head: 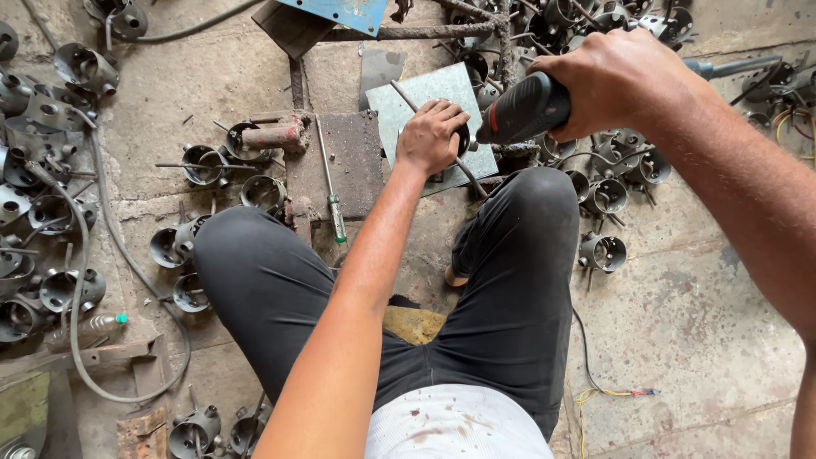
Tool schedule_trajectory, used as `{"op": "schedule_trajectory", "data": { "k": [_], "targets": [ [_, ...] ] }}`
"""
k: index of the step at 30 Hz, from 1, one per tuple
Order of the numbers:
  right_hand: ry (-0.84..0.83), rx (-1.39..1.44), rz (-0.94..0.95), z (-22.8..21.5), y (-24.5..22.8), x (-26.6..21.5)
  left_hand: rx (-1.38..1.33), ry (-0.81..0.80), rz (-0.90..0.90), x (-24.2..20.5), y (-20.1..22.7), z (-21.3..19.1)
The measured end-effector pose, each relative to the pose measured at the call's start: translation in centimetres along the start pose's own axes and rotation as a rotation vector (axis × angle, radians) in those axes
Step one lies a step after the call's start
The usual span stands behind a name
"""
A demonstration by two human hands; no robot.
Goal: The person sits on the floor and uses a handheld power drill to drill holes into small metal parts. They hold each part steady with their left hand while operating the drill with their right hand, then place the finished part on the floor.
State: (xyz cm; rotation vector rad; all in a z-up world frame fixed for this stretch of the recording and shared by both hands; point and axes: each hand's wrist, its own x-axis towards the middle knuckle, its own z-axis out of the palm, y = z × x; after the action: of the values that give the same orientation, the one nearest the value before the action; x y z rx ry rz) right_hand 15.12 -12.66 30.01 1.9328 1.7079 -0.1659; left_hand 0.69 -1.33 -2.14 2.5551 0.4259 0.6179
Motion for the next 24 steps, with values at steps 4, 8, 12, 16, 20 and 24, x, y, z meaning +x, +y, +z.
{"op": "schedule_trajectory", "data": {
  "k": [4, 8, 12, 16, 20, 24],
  "targets": [
    [-0.004, -0.025, -0.004, 0.0, -0.1, -0.2, -0.018, 0.018, -0.018, 0.2, 0.4, -0.7],
    [-0.030, -0.040, -0.040, -0.1, -0.4, 0.3, -0.027, 0.016, -0.017, 0.1, 0.5, -0.8],
    [-0.039, -0.075, -0.053, -0.5, -0.6, 1.3, -0.015, 0.023, 0.003, 0.2, 0.3, -0.3],
    [-0.048, -0.123, -0.052, -0.9, -0.8, 1.4, -0.019, 0.015, -0.007, 0.3, 0.2, -0.3],
    [-0.044, -0.138, -0.069, -0.9, -0.8, 1.4, -0.013, 0.006, -0.012, 0.3, 0.5, -0.6],
    [-0.050, -0.159, -0.081, -0.8, -0.9, 1.5, -0.019, -0.017, -0.028, 0.3, 0.6, -0.9]
  ]
}}
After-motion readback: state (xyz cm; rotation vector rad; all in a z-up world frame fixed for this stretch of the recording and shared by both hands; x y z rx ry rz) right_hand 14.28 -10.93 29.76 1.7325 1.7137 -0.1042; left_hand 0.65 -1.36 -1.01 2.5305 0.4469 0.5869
